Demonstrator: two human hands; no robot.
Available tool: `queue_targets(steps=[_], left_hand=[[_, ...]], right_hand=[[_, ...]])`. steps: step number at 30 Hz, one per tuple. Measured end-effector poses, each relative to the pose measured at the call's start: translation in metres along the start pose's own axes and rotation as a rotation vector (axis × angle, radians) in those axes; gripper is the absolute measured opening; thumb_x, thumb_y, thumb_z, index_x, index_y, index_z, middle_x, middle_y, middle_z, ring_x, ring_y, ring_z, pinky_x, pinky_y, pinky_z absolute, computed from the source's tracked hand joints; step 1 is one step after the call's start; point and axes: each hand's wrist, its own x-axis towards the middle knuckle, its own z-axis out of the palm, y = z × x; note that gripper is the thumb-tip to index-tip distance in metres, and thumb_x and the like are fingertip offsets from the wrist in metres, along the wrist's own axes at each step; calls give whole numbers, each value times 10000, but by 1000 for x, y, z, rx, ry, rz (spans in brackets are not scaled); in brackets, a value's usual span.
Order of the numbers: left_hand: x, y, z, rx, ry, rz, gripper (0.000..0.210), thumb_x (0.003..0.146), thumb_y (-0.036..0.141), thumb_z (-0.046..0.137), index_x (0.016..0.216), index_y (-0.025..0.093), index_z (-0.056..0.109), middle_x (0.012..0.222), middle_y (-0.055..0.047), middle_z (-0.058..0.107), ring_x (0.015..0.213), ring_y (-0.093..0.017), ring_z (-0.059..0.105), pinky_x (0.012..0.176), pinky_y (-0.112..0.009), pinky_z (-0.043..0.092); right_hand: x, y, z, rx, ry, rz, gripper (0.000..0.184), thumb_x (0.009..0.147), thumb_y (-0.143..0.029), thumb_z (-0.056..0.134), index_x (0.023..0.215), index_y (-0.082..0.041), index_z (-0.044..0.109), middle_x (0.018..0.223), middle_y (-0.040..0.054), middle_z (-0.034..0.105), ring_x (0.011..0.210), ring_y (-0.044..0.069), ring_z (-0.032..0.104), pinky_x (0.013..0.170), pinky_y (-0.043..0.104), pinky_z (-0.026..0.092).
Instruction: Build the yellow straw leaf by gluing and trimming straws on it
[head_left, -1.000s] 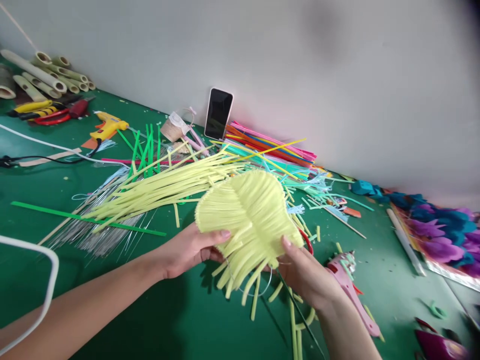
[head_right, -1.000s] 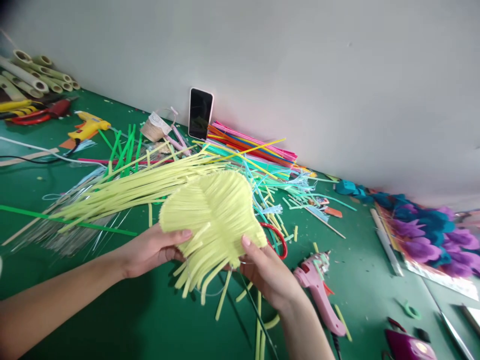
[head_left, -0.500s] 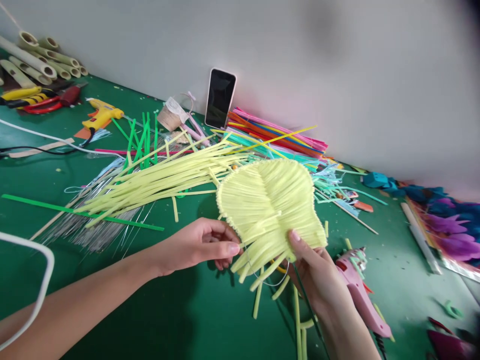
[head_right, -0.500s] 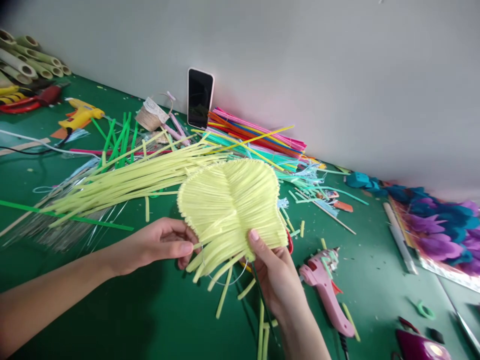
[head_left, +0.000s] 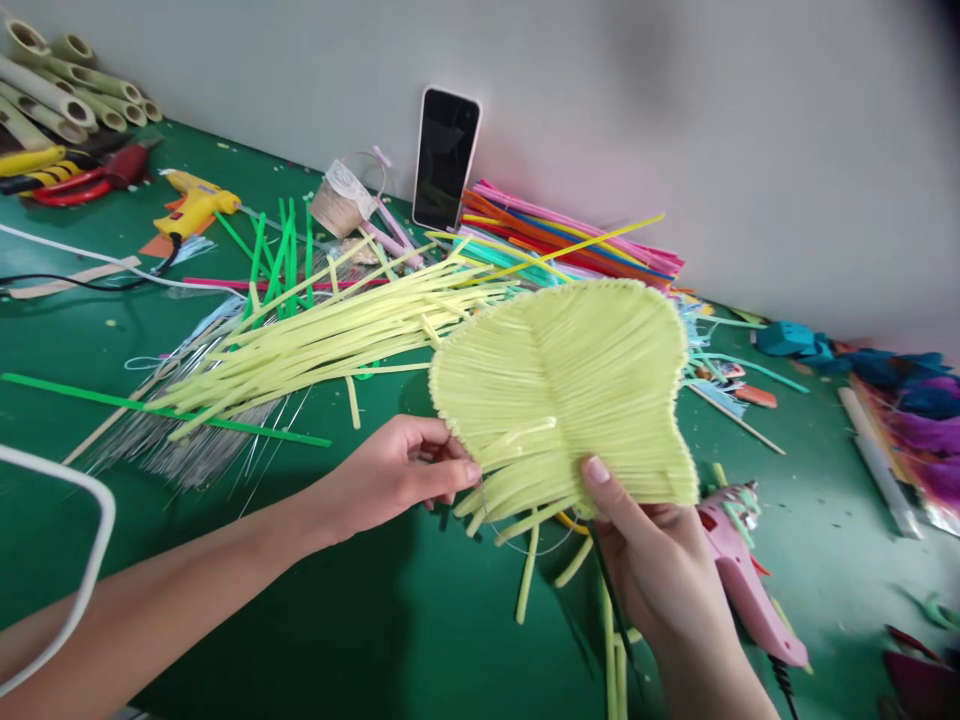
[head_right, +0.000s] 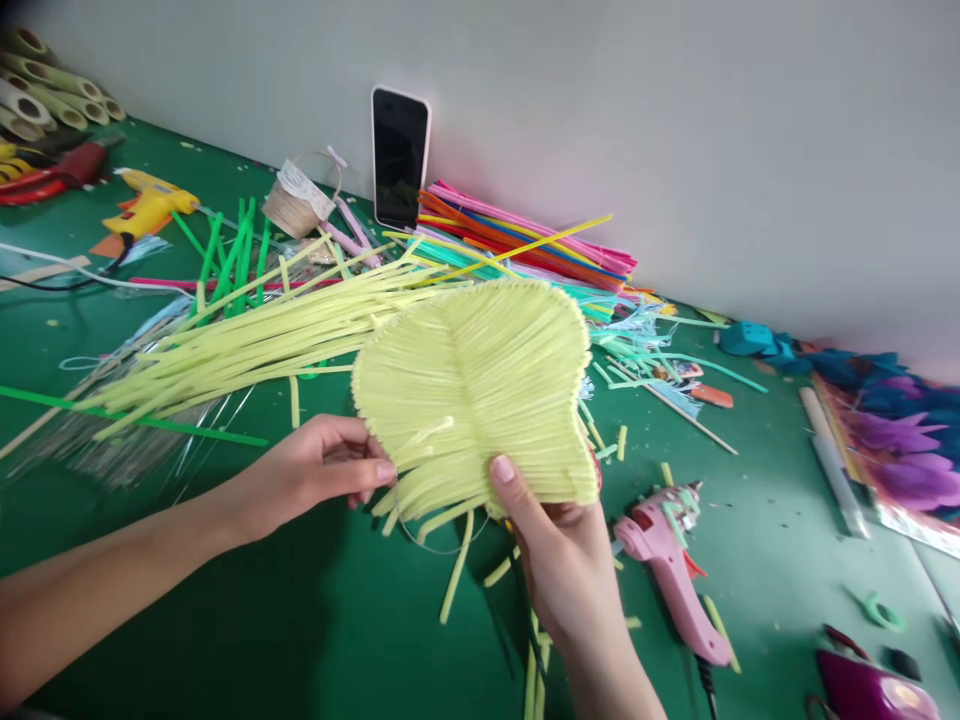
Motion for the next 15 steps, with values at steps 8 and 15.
queue_targets(steps=[8,15], left_hand=[[0,2,-2,70,41,-72,244,773,372,721,652,174,645,586,0,614,543,-115,483,494,-233,346],[4,-1,-8,-54,21,27,398,900,507,526,871,164,727,741,-34,624,603,-138,511,480,-243,364]], right_hand=[[-22,-9,11,-492,128,-215,239,801,-437,753,872,-211,782,906,97,804,872,315,752,800,427,615],[-6,1,1,30,136,-142,398,786,-321,802,1169,-241,731,1182,67,751,1108,275,698,994,403,558]])
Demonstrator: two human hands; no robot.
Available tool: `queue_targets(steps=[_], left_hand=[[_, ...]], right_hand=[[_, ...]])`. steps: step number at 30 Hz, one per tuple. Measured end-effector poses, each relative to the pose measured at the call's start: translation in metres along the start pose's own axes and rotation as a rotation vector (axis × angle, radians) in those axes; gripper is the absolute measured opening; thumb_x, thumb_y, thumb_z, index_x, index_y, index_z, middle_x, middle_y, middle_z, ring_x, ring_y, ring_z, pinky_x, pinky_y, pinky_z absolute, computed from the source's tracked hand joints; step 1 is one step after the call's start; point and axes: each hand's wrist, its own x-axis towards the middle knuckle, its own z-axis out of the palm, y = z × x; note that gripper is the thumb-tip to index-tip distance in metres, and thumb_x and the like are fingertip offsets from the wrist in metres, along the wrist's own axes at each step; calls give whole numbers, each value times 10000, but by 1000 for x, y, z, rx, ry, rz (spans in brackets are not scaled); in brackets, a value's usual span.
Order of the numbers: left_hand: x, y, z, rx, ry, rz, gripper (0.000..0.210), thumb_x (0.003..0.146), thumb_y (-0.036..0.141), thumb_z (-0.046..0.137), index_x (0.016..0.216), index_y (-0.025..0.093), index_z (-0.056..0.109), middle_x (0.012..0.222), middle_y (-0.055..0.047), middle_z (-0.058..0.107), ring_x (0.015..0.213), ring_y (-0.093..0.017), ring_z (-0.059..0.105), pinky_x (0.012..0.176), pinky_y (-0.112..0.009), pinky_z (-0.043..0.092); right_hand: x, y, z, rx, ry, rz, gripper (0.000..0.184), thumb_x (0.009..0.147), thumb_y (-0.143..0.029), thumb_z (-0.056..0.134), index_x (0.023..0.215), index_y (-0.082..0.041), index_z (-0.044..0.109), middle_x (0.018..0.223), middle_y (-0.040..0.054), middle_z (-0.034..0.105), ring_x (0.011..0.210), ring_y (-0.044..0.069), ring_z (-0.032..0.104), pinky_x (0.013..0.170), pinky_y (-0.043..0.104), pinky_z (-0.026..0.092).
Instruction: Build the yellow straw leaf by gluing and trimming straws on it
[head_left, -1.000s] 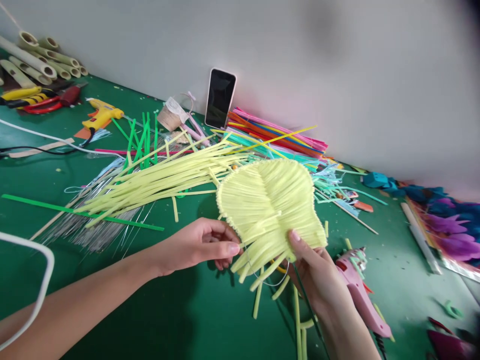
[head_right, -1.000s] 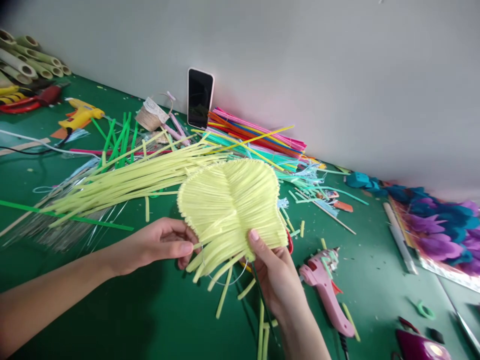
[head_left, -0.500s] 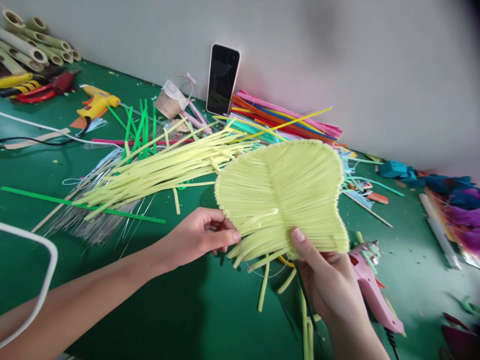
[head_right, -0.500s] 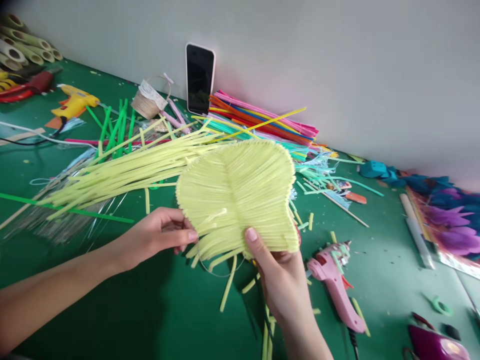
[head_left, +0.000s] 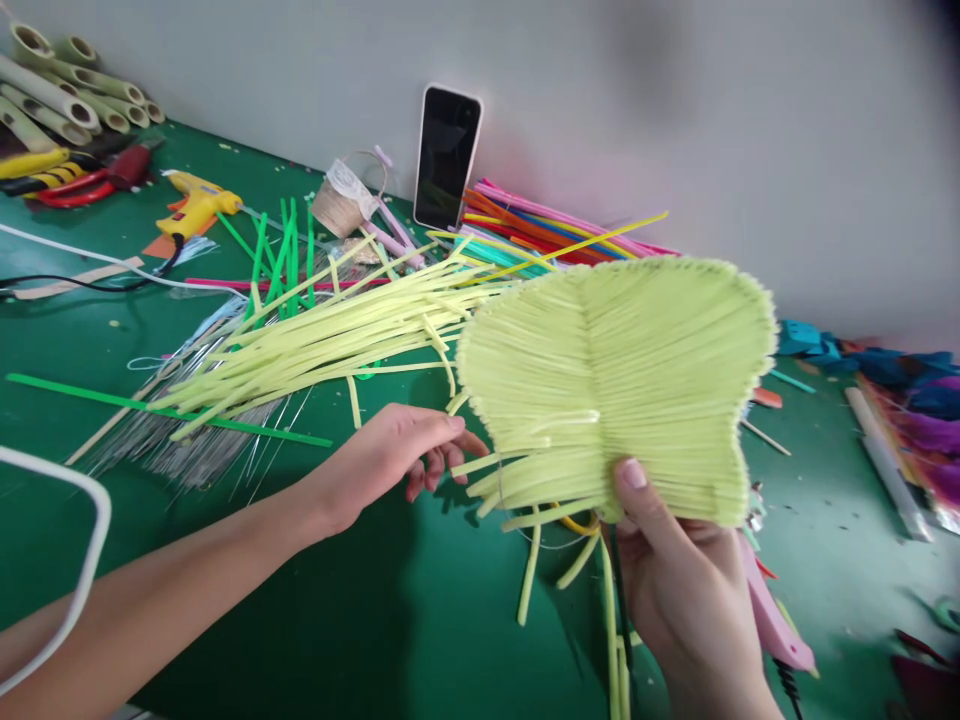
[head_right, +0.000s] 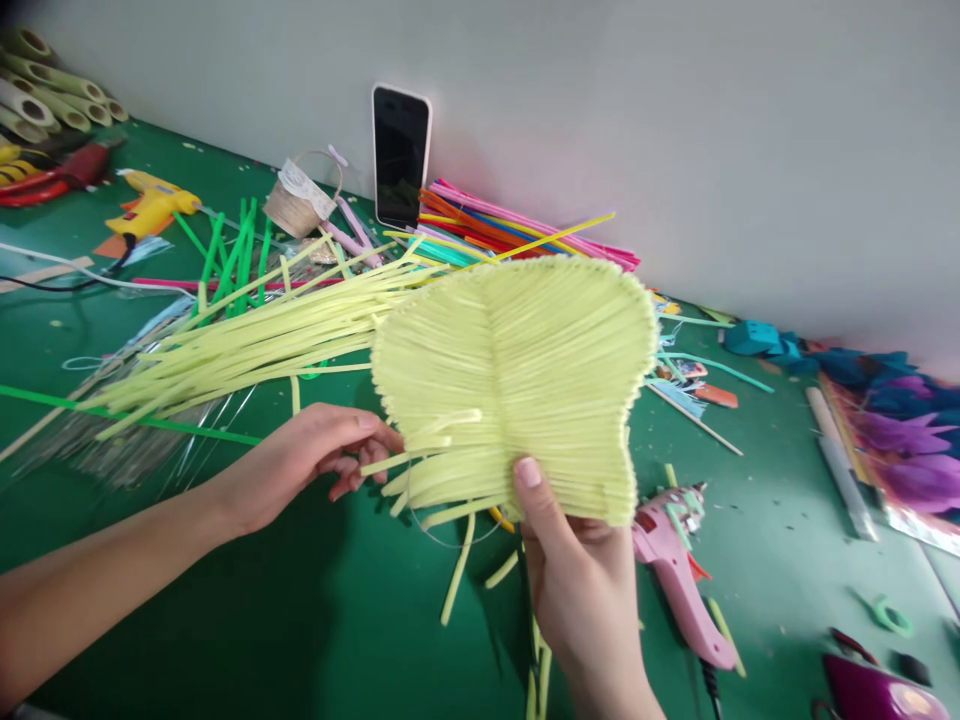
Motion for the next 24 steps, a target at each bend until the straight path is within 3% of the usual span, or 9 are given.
queue_targets(steps=[5,13,18,21,24], left_hand=[[-7,5,1,134,-226,30,362,874,529,605,826,173,649,738,19,528,637,-115,460,568,-245,367],[-6,5,4,155,-159,8,320,846,455,680,746,154,634,652,34,530,591,-88,430,548,-230,308],[-6,5,3,166,-133,28,301,860,438,658,749,159,634,624,54,457,566,-85,363,527,-237,268],[-7,5,3,119,-149,6,244,859,407,658,865,163,660,679,48,491,599,-93,393,544,-231,302],[-8,4,3,104,-193,3,249,843,405,684,864,160,649,682,57,461,583,-81,337,515,-236,240]], right_hand=[[4,3,1,154,23,59,478,726,-253,851,1187,-256,724,1175,48,756,1074,246,715,985,369,569],[5,4,1,141,30,76,255,746,-270,836,994,-240,783,1001,32,794,897,193,750,820,293,631],[6,4,1,130,25,60,343,748,-255,838,1083,-258,767,1051,32,791,875,168,753,793,234,622],[4,5,1,133,4,57,404,760,-250,830,1154,-271,741,1106,40,780,926,189,755,859,280,617],[3,5,0,141,-7,67,441,763,-248,827,1190,-279,723,1142,48,769,999,222,744,920,335,602]])
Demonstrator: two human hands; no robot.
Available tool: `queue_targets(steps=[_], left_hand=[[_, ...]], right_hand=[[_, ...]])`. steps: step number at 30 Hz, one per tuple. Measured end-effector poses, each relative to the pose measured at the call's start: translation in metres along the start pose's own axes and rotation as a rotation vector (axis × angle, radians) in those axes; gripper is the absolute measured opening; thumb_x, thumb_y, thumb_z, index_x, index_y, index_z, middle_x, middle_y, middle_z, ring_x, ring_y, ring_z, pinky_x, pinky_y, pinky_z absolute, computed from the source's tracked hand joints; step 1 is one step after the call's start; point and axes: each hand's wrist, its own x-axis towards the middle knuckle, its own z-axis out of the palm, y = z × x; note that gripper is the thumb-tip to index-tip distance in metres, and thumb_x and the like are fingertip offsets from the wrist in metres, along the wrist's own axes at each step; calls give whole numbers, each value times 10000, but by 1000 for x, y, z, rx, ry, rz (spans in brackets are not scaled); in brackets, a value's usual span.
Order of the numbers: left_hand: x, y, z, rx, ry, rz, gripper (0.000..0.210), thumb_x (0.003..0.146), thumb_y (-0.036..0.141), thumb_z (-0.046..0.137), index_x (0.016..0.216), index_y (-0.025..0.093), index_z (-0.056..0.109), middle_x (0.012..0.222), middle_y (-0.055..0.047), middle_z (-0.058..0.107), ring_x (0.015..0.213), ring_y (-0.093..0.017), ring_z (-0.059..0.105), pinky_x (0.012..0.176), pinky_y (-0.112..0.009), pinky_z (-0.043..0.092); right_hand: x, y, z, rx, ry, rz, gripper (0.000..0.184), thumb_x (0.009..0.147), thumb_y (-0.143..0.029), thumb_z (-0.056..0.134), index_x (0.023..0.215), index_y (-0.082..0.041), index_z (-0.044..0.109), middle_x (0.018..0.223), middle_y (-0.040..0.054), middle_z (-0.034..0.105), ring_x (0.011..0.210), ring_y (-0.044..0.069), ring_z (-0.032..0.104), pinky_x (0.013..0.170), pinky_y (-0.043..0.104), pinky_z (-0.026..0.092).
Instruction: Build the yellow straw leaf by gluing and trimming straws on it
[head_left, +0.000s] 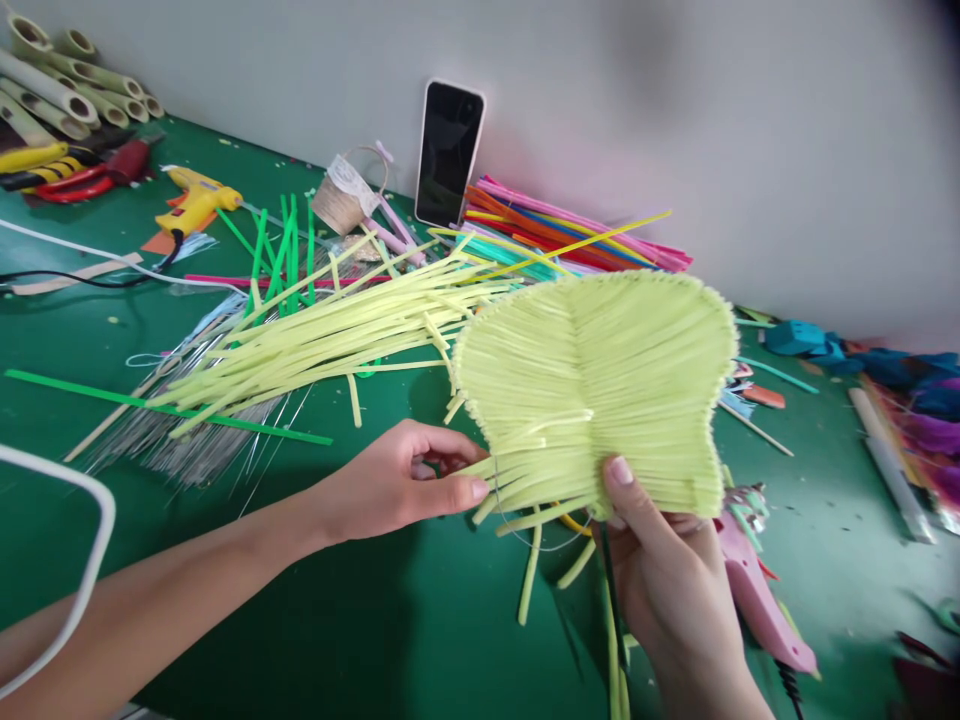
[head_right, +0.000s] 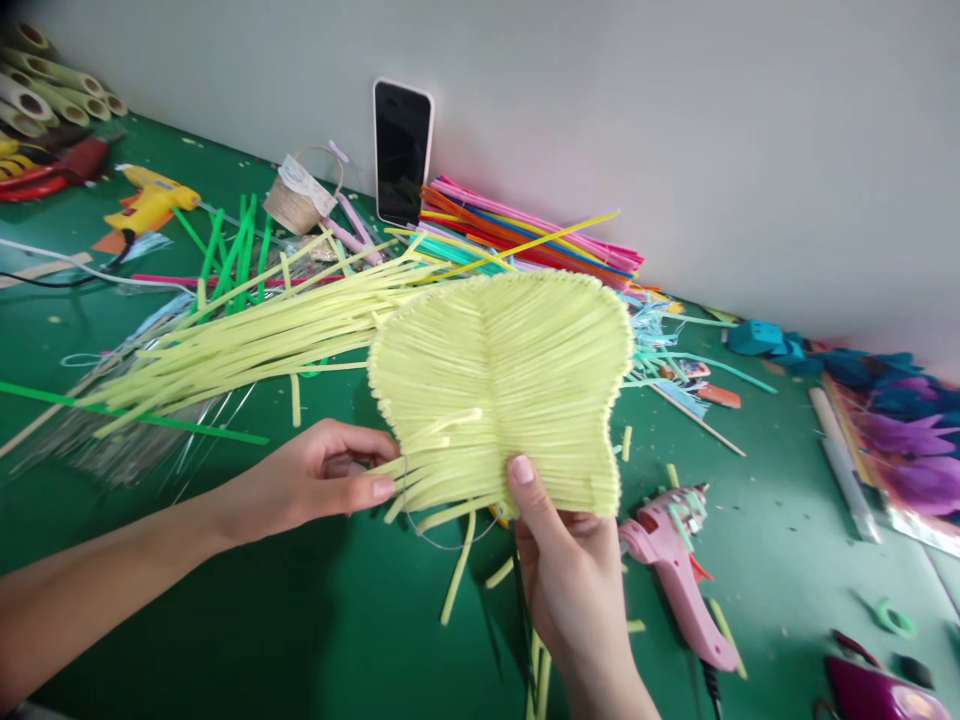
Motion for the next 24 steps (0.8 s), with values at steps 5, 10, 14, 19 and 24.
queue_targets(steps=[5,10,14,19,24], left_hand=[[3,-3,-1,40,-74,21,320,841,442,683,705,162,608,663,51,378,581,-90,298,513,-277,190],[5,-4,-2,103,-8,52,340,846,427,682,662,156,591,672,47,371,576,-88,299,514,-287,187],[2,0,-1,145,30,89,347,860,415,666,643,152,603,672,46,393,570,-83,322,509,-270,224],[1,2,-2,148,51,139,266,879,397,650,759,160,665,854,-6,590,733,-115,538,646,-236,401],[2,-3,-13,39,-38,-169,289,870,435,643,780,162,616,750,-33,706,671,-166,684,573,-249,494]], right_hand=[[1,0,-1,-9,-1,21,422,758,-265,831,1169,-254,736,1155,68,763,1045,252,729,971,380,575],[3,0,-3,-39,2,-5,401,757,-262,831,1148,-259,742,1099,53,782,1024,234,734,928,344,595],[2,0,-1,-104,-31,-43,533,782,-283,805,1294,-260,657,1192,82,747,1117,267,693,940,388,586],[0,3,-4,-183,-12,-92,622,765,-309,815,1349,-233,613,1285,104,697,1223,295,623,1039,424,511],[-8,7,-27,-455,-21,1,593,851,-392,724,1397,-235,556,1284,101,694,1183,300,648,1015,458,522]])
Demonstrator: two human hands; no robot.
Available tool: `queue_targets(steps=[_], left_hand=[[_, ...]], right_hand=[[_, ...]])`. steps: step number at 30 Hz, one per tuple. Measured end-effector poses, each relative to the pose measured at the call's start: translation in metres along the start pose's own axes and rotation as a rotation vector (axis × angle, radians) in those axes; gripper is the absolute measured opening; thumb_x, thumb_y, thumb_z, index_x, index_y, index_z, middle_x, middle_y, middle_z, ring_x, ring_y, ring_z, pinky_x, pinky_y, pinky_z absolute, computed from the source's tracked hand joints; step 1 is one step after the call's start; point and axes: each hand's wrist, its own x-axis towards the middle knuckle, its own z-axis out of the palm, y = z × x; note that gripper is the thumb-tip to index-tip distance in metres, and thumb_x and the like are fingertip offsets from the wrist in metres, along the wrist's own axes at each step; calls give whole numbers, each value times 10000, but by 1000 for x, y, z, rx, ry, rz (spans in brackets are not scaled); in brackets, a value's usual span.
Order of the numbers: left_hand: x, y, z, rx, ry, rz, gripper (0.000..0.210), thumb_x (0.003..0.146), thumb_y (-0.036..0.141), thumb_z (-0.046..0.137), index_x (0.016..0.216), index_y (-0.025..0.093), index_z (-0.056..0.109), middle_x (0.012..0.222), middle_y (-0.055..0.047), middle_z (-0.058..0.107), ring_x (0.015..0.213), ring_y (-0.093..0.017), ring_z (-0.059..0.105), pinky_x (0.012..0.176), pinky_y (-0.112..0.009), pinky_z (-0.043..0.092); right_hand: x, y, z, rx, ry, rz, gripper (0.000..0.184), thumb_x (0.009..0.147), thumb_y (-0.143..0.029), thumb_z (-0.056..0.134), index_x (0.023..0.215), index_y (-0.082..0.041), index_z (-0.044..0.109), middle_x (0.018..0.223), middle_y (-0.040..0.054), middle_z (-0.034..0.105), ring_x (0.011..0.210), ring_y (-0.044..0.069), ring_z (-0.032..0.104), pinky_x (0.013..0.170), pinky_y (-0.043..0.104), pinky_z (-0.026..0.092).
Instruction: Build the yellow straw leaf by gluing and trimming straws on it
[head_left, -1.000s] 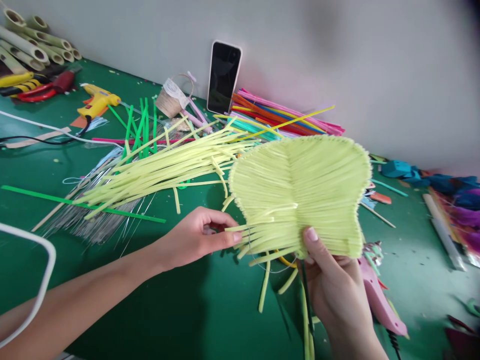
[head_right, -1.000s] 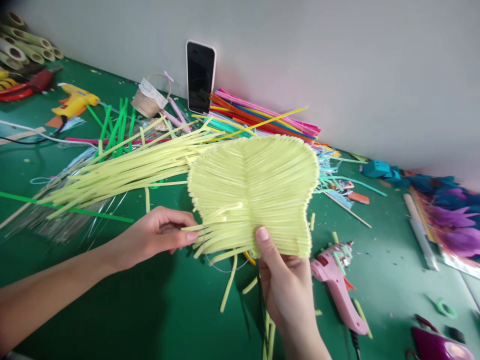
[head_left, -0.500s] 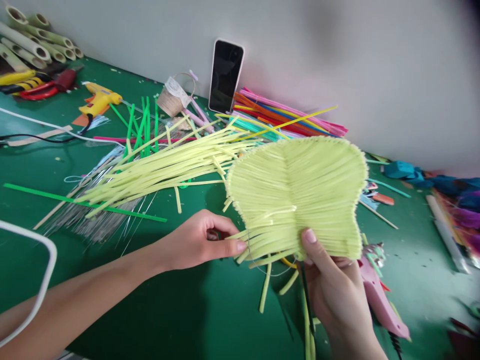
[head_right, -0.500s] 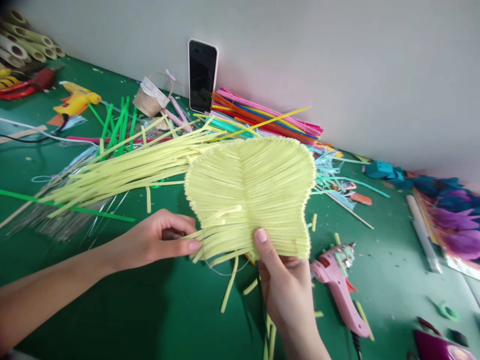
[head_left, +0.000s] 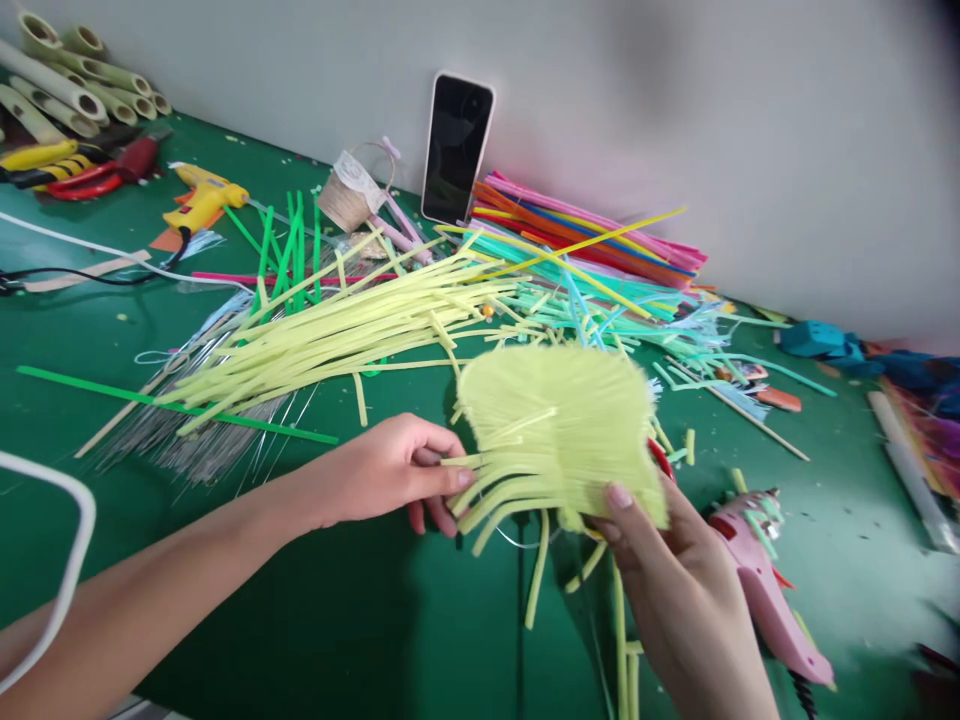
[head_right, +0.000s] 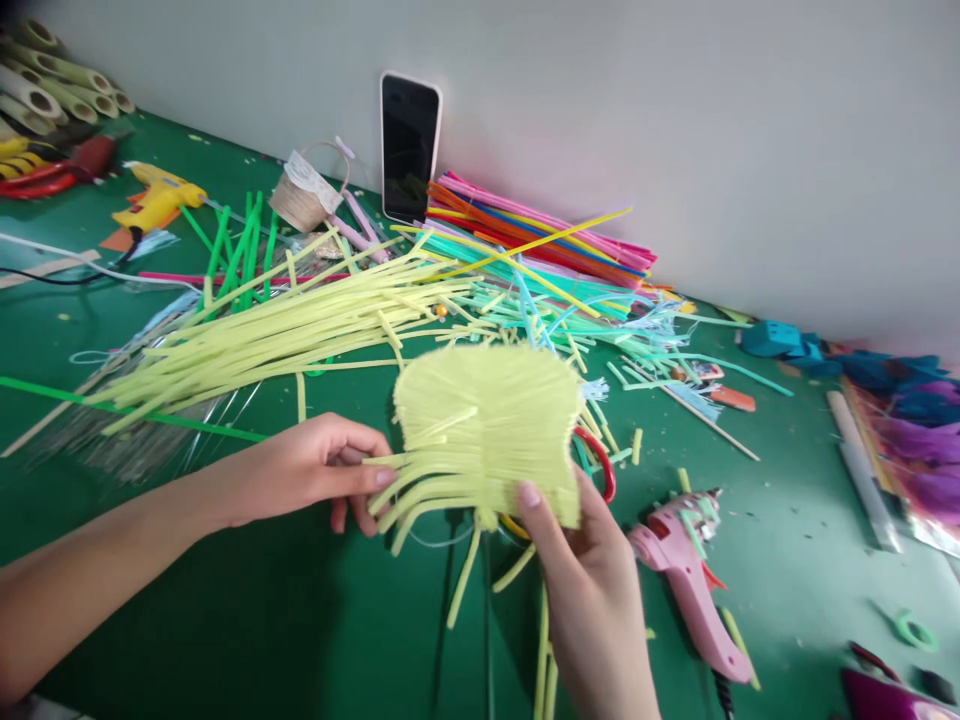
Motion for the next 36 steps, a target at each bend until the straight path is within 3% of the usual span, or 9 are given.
queue_targets(steps=[3,4,7,9,13,22,26,29,36], left_hand=[[1,-3,-7,22,-26,-102,289,820,423,697,746,162,598,744,-39,715,708,-195,720,520,-236,500],[1,-2,-9,39,-37,-115,294,811,427,703,744,160,602,753,-43,718,722,-199,724,511,-230,497],[1,0,-10,77,-55,-133,318,787,464,714,782,158,624,798,-51,719,781,-216,727,497,-221,488],[1,1,-10,78,-43,-146,344,776,493,716,810,163,624,781,-39,695,823,-231,725,519,-232,505],[1,1,-10,57,-9,-145,375,800,535,674,774,172,588,717,-5,633,815,-234,718,556,-263,543],[5,-6,-7,166,111,-50,322,857,491,604,787,177,621,704,-12,660,705,-199,700,484,-233,540],[3,-5,-3,323,209,-38,303,906,472,523,783,205,596,710,-9,688,595,-176,699,400,-201,453],[1,-1,1,429,245,-42,295,919,429,506,743,207,589,593,14,649,505,-145,650,440,-204,423],[3,-3,10,688,375,46,348,904,381,507,605,205,500,474,44,492,434,-98,431,451,-241,244]], right_hand=[[-13,0,-7,-417,127,-351,629,876,-333,691,1464,-279,473,1488,73,527,1361,320,491,1140,532,375],[-17,-1,-7,-563,94,-512,613,889,-289,671,1467,-285,470,1530,55,476,1410,317,426,1170,533,327],[-24,-4,5,-870,-298,-858,620,940,-267,598,1520,-220,385,1550,68,444,1477,300,305,1171,509,344],[-22,-3,17,-994,-475,-962,721,956,-415,573,1551,-120,292,1557,129,417,1494,309,255,1146,517,384],[-11,4,31,-1126,-546,-985,916,912,-665,464,1533,-20,272,1574,198,346,1496,328,232,1122,535,410],[-7,17,35,-1205,-537,-996,957,891,-740,381,1528,-31,296,1593,162,317,1492,329,253,1133,517,371],[-7,18,39,-1213,-518,-998,956,884,-759,360,1520,-46,326,1589,138,333,1477,325,296,1145,483,318],[-7,18,41,-1212,-500,-992,950,880,-767,359,1506,-52,359,1579,123,357,1466,320,322,1159,454,258],[-9,16,44,-1189,-483,-950,896,901,-727,413,1502,-64,371,1568,100,383,1455,300,347,1179,408,186]])
